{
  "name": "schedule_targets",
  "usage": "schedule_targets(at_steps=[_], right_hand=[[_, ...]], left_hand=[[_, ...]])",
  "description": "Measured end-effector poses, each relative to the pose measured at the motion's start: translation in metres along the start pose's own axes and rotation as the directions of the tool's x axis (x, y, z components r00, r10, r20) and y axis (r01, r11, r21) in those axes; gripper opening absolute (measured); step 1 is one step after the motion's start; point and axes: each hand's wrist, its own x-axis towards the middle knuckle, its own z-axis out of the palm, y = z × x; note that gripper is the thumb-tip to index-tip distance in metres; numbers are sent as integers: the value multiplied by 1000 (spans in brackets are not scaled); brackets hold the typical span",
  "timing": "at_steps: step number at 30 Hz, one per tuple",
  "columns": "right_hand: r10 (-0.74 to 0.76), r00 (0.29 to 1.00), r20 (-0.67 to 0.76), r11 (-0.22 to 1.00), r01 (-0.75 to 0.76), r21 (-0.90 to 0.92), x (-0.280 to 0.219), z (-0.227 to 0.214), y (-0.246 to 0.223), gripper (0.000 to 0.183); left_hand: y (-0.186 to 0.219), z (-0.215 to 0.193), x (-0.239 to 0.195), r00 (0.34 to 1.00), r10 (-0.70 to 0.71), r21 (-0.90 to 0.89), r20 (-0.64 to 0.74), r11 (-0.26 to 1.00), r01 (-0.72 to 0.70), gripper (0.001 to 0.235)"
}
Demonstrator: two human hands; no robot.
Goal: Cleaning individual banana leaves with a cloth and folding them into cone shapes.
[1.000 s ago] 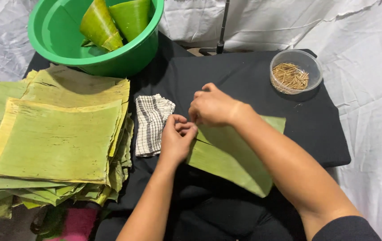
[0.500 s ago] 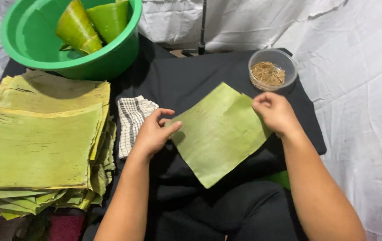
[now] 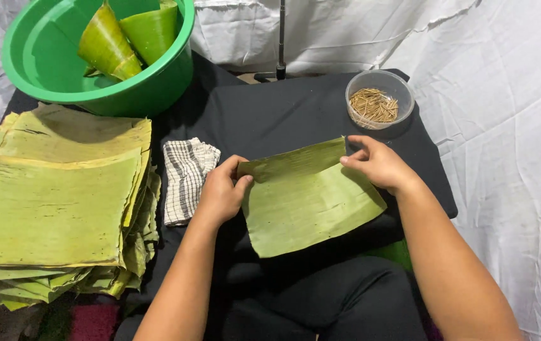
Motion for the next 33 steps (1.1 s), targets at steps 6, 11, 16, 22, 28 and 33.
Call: schedule_targets(at_steps=[6,11,16,22,28,33], right_hand=[[-64,987,-146,998,61,-20,14,24,42,19],[-178,957,-228,984,166,-71,-1,26,43,14],[-245,940,-239,968,223,-115,-30,32,26,19],[-362,873,-326,929,310,-201,-26,42,39,17],[-767,574,-287,624,562,-543,-42,30,7,21],[-934,347,80,157,604,-781,-74,19,-40,39]], left_hand=[[-19,4,10,996,-7,-151,-86,989,-6,22],[-28,11,-3,991,-87,-106,-99,991,77,34],[-20,11,-15,985,-145,-22,-96,989,144,46],[-31,17,0,997,-40,88,-62,995,46,31],[-21,10,14,997,22,50,-79,999,-18,37],[3,4,29,965,257,186,-51,952,-244,34]])
